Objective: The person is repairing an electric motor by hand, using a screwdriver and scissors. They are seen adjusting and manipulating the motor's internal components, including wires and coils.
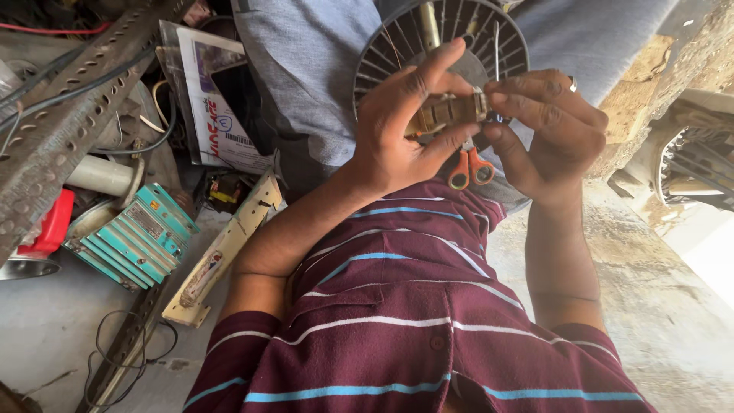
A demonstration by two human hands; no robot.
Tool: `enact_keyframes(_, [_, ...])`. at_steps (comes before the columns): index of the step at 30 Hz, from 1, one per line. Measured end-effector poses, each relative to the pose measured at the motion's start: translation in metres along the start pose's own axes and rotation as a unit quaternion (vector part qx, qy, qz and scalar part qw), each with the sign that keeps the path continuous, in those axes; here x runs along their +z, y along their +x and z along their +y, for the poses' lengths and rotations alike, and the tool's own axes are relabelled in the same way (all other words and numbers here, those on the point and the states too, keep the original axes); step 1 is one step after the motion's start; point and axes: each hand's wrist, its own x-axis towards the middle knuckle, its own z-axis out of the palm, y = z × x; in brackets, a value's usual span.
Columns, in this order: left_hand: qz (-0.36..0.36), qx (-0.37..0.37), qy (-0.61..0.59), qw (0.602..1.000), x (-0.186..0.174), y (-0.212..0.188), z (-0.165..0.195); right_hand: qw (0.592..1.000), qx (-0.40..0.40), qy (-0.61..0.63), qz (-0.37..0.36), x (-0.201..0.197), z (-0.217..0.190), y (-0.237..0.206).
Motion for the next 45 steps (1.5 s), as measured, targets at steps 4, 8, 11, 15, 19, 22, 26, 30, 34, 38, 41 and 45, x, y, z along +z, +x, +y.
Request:
enact_keyframes(4, [0.002,0.018,0.007,1.000,-0.001,0.000,-0.008,1.000,0.012,0.002,-0.020,0.002,0.006,0.010])
enact_keyframes(8, [0.003,0.023,-0.012,1.000,0.000,0.002,-0.015,0.998,0.029,0.035,-0.034,0.002,0.014,0.014])
enact_keyframes(11, [-0.020,0.004,-0.004,1.000,-0.002,0.001,-0.016,0.998,0.029,0.044,-0.038,0.003,0.018,0.014])
enact_keyframes(15, [-0.030,-0.003,0.005,1.000,-0.003,0.000,-0.019,0.998,0.045,0.045,-0.028,0.003,0.024,0.011])
enact_keyframes(19, [-0.037,0.002,-0.002,0.999,-0.003,0.000,-0.023,0.996,0.049,0.073,-0.021,0.004,0.032,0.008])
enact_keyframes(22, [-0.043,0.001,-0.005,0.999,-0.003,0.001,-0.025,0.994,0.049,0.097,-0.009,0.006,0.037,0.006])
enact_keyframes(26, [-0.036,-0.002,-0.012,0.999,-0.002,0.001,-0.026,0.993,0.048,0.105,-0.001,0.008,0.039,0.006])
enact_keyframes(30, [-0.034,0.000,-0.015,0.999,-0.001,0.003,-0.027,0.990,0.045,0.131,-0.006,0.009,0.041,0.010])
enact_keyframes(34, [-0.036,0.004,-0.010,0.999,-0.001,0.004,-0.028,0.990,0.041,0.133,-0.017,0.007,0.042,0.014])
enact_keyframes(38, [-0.038,0.002,-0.024,0.999,-0.001,0.005,-0.030,0.988,0.043,0.146,-0.021,0.006,0.044,0.016])
enact_keyframes(41, [-0.042,0.001,-0.027,0.999,-0.001,0.006,-0.031,0.986,0.044,0.157,-0.018,0.007,0.048,0.015])
enact_keyframes(45, [-0.035,0.000,-0.028,0.999,-0.001,0.006,-0.032,0.987,0.046,0.155,-0.020,0.007,0.052,0.012])
